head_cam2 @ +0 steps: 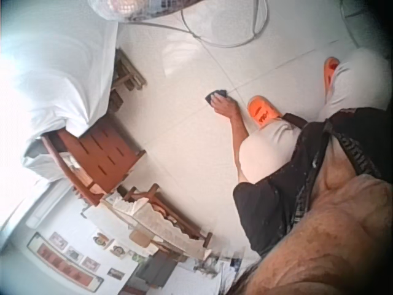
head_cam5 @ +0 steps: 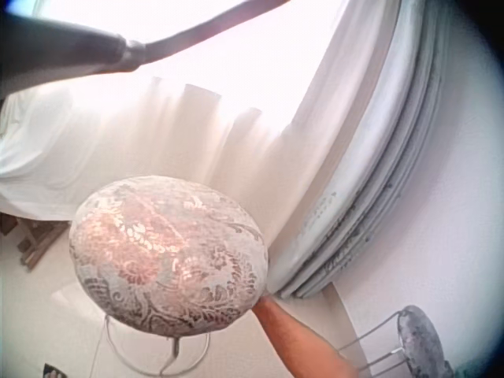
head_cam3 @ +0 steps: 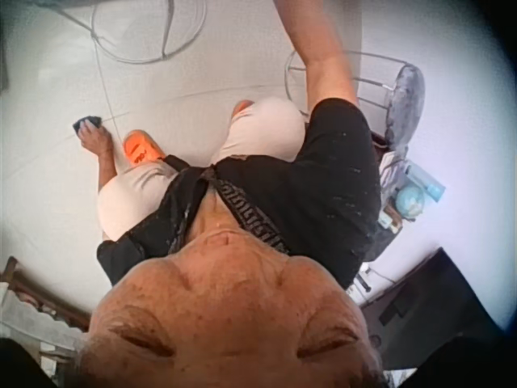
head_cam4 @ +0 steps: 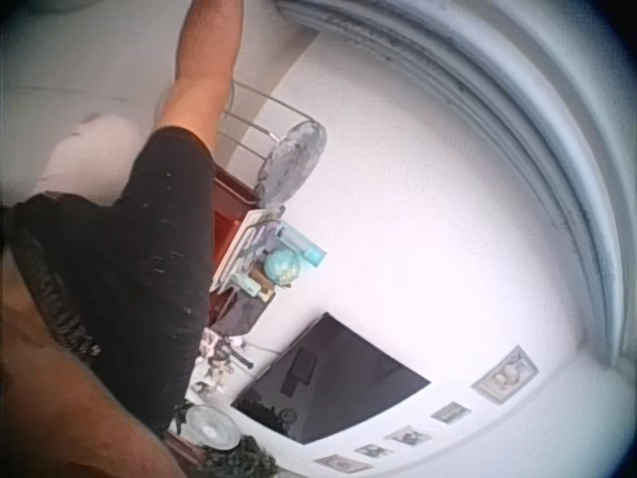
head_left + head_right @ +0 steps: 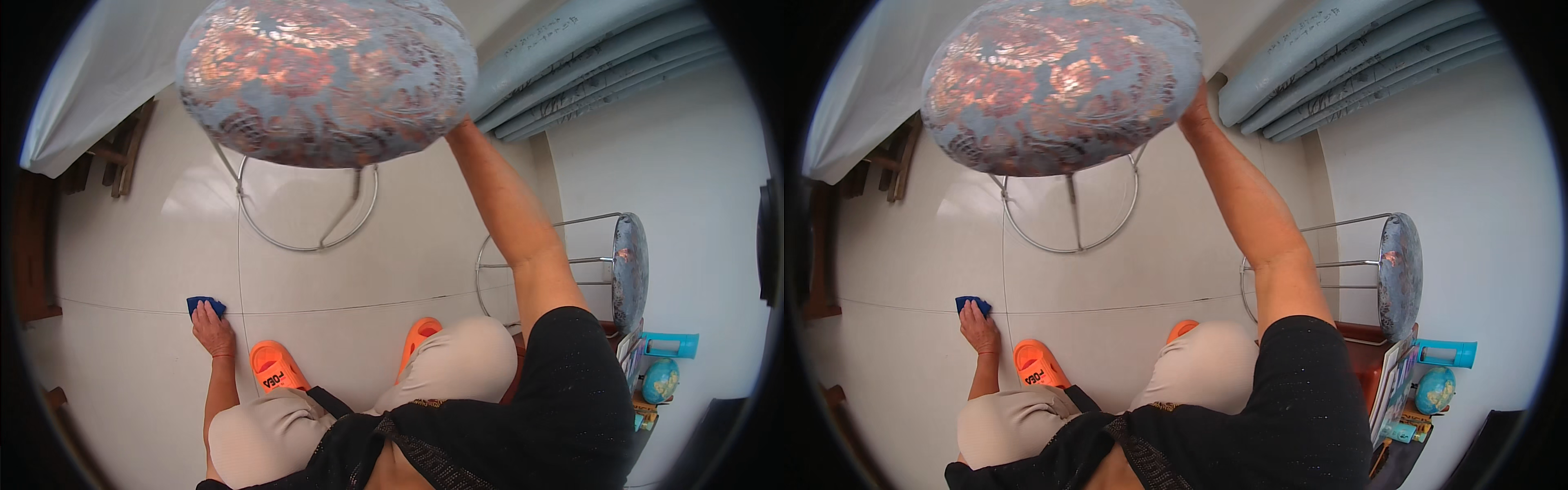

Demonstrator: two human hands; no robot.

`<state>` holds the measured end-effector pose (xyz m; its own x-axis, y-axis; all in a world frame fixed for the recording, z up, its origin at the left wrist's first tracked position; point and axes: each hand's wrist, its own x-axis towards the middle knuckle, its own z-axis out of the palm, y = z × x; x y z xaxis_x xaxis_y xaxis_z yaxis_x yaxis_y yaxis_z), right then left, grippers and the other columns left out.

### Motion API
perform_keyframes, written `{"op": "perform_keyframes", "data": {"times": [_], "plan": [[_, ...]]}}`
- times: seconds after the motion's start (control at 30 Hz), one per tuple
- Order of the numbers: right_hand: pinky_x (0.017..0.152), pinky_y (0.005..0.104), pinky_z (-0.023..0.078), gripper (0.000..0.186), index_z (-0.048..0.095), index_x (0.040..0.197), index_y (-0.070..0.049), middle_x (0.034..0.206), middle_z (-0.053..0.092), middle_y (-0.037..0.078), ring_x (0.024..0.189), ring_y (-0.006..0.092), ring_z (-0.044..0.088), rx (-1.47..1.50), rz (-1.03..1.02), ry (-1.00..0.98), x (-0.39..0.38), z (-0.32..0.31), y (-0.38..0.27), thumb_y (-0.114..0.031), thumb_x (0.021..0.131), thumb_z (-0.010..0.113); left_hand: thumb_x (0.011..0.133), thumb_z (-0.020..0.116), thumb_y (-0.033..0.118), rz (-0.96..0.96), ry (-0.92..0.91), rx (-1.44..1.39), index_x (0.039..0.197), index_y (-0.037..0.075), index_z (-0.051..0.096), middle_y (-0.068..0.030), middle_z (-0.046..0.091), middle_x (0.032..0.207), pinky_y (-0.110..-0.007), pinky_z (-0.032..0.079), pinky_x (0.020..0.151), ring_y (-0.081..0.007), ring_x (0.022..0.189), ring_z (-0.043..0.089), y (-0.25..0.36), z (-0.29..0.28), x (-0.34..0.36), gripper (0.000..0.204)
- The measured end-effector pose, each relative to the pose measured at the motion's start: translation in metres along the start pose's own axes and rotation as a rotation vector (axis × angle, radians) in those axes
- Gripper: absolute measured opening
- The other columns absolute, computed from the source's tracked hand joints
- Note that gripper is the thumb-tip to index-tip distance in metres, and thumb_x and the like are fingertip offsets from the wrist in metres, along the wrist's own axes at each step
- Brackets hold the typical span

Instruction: The person wipes the floor and baseboard area using a blue cloth while moving around furniture and curtains.

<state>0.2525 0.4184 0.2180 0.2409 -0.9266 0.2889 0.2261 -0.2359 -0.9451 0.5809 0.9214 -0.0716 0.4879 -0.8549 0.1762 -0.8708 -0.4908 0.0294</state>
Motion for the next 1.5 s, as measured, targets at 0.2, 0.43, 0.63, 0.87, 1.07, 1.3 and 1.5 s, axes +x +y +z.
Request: {"op": "perform_keyframes", "data": {"times": [0.2, 0.43, 0.63, 0.87, 1.07, 1.3, 1.5], "plan": [[0.065, 0.0289, 0.046, 0.038, 0.047, 0.106, -0.005, 0.092, 0.056, 0.004, 0.078, 0.0139, 0.055, -0.017, -0.082, 0.310, -0.041, -0.124, -0.056, -0.038, 0.090, 0.053, 0.073, 0.062, 0.010, -0.009, -0.015, 0.037, 0.129, 0.006, 0.041, -0.0098, 0.042, 0.135, -0.044, 0.036, 0.093, -0.0306, 0.123, 0.039, 0.009, -0.004, 0.004, 0.059], [0.075, 0.0317, 0.049, 0.057, 0.041, 0.131, -0.004, 0.115, 0.057, 0.007, 0.095, 0.0160, 0.058, 0.080, -0.130, 0.613, -0.200, -0.110, -0.076, -0.041, 0.089, 0.053, 0.076, 0.059, 0.010, -0.027, -0.028, 0.065, 0.129, 0.006, 0.042, -0.0097, 0.043, 0.135, -0.043, 0.036, 0.094, -0.0300, 0.123, 0.040, 0.004, 0.003, 0.002, 0.056], [0.057, 0.0302, 0.045, 0.068, 0.047, 0.113, -0.004, 0.089, 0.058, 0.010, 0.069, 0.0162, 0.056, -0.023, -0.114, 0.133, -0.240, -0.074, -0.070, -0.065, 0.083, 0.047, 0.076, 0.061, 0.010, 0.001, -0.042, 0.072, 0.132, 0.006, 0.039, -0.0103, 0.041, 0.137, -0.044, 0.037, 0.094, -0.0304, 0.125, 0.038, 0.000, -0.003, -0.003, 0.060], [0.041, 0.0267, 0.023, 0.062, 0.043, 0.063, -0.007, 0.046, 0.034, -0.001, 0.041, 0.0108, 0.028, -0.134, 0.013, 0.240, -0.173, -0.100, -0.077, -0.067, 0.083, 0.046, 0.076, 0.061, 0.011, -0.020, -0.085, 0.094, 0.131, 0.006, 0.040, -0.0101, 0.041, 0.137, -0.043, 0.036, 0.097, -0.0307, 0.124, 0.039, 0.005, -0.006, 0.002, 0.060], [0.054, 0.0284, 0.038, 0.038, 0.052, 0.100, -0.004, 0.079, 0.055, 0.004, 0.062, 0.0147, 0.049, -0.098, -0.177, 0.630, -0.096, -0.261, -0.084, -0.041, 0.095, 0.044, 0.075, 0.062, 0.011, 0.023, -0.052, 0.057, 0.131, 0.006, 0.040, -0.0107, 0.041, 0.136, -0.043, 0.037, 0.096, -0.0314, 0.124, 0.039, 0.005, 0.001, 0.001, 0.060], [0.082, 0.0310, 0.042, 0.036, 0.046, 0.120, -0.002, 0.120, 0.052, 0.008, 0.101, 0.0216, 0.052, -0.296, -0.383, 1.164, -0.144, -0.309, -0.085, -0.026, 0.094, 0.044, 0.075, 0.061, 0.009, -0.008, -0.066, 0.077, 0.130, 0.006, 0.040, -0.0112, 0.042, 0.136, -0.044, 0.037, 0.094, -0.0320, 0.123, 0.040, 0.007, -0.004, 0.002, 0.059], [0.087, 0.0325, 0.042, 0.021, 0.054, 0.101, 0.000, 0.099, 0.058, 0.009, 0.095, 0.0198, 0.054, -0.876, 0.104, 0.924, -0.315, -0.202, 0.027, -0.019, 0.094, 0.047, 0.074, 0.061, 0.006, 0.043, -0.007, 0.029, 0.130, 0.004, 0.040, -0.0126, 0.042, 0.136, -0.045, 0.036, 0.096, -0.0330, 0.123, 0.039, -0.001, 0.001, 0.000, 0.060]]}}
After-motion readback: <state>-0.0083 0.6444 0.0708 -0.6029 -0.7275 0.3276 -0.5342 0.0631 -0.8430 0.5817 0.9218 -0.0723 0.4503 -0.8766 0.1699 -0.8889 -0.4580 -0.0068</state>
